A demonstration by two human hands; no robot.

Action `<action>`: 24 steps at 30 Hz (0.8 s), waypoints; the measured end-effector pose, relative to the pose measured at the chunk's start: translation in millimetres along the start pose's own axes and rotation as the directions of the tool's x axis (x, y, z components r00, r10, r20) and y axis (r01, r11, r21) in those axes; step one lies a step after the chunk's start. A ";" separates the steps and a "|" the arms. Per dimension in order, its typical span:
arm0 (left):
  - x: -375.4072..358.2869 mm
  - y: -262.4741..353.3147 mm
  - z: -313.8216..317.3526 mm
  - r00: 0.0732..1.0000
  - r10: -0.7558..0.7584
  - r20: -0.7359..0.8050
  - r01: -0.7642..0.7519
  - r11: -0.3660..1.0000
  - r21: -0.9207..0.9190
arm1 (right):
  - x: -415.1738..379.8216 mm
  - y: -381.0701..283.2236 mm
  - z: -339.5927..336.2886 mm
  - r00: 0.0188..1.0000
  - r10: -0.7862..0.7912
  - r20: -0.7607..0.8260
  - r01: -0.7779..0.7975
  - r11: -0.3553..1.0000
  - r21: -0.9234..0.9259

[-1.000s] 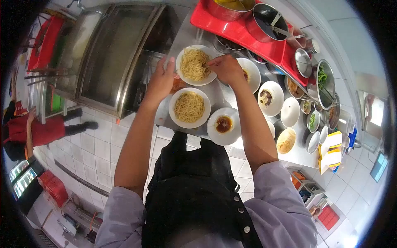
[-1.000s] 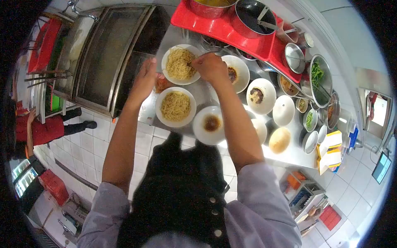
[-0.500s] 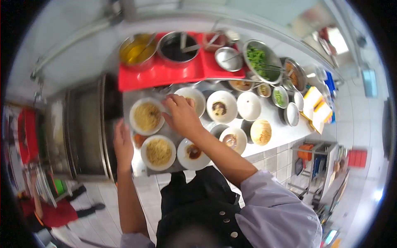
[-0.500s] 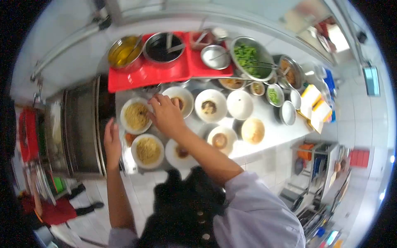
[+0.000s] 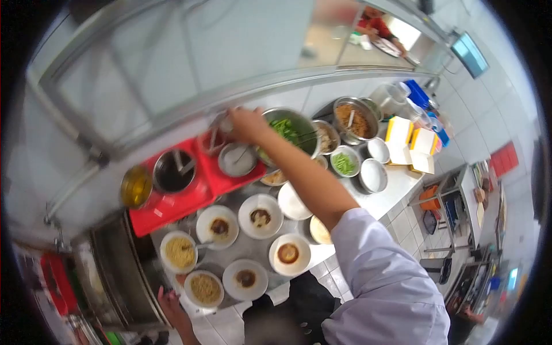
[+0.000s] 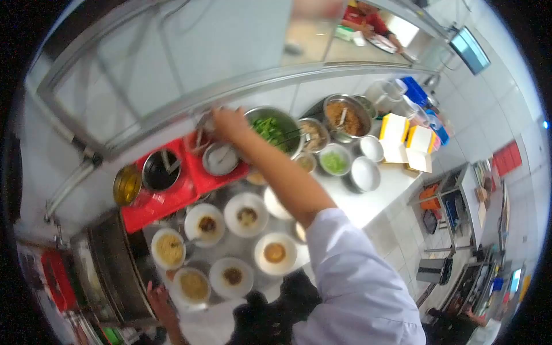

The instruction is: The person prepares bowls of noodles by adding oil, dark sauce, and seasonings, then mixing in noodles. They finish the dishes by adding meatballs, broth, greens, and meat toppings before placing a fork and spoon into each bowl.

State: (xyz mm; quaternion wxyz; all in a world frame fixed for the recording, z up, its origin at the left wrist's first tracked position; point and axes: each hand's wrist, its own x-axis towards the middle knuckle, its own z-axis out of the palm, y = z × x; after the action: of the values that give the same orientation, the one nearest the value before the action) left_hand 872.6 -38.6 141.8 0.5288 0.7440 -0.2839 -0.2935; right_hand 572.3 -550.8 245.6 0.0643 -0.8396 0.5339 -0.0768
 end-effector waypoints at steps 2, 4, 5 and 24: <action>8.4 -10.5 5.3 0.999 -0.047 -0.004 0.047 0.999 0.007 | -8.9 -2.2 -8.4 0.999 -0.014 -0.046 0.018 0.995 0.097; 22.2 -25.8 8.9 0.999 -0.052 0.007 0.053 0.999 -0.015 | -15.1 1.7 -8.6 0.988 -0.066 -0.141 0.084 0.988 0.127; 32.7 -31.9 9.3 0.999 -0.041 -0.023 0.041 0.999 0.026 | -19.7 2.3 -11.4 0.964 -0.136 -0.228 0.173 0.974 0.148; 155.1 -100.2 -1.4 0.959 -0.165 -0.231 0.234 0.921 0.312 | -40.7 420.9 -218.7 0.620 0.276 -0.735 -0.321 0.943 0.084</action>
State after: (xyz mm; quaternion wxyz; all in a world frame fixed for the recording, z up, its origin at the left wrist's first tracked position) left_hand 988.2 -123.5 25.5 0.3873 0.8740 -0.1976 -0.2171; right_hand 138.8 -697.1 377.5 -0.1680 -0.6374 0.6478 -0.3820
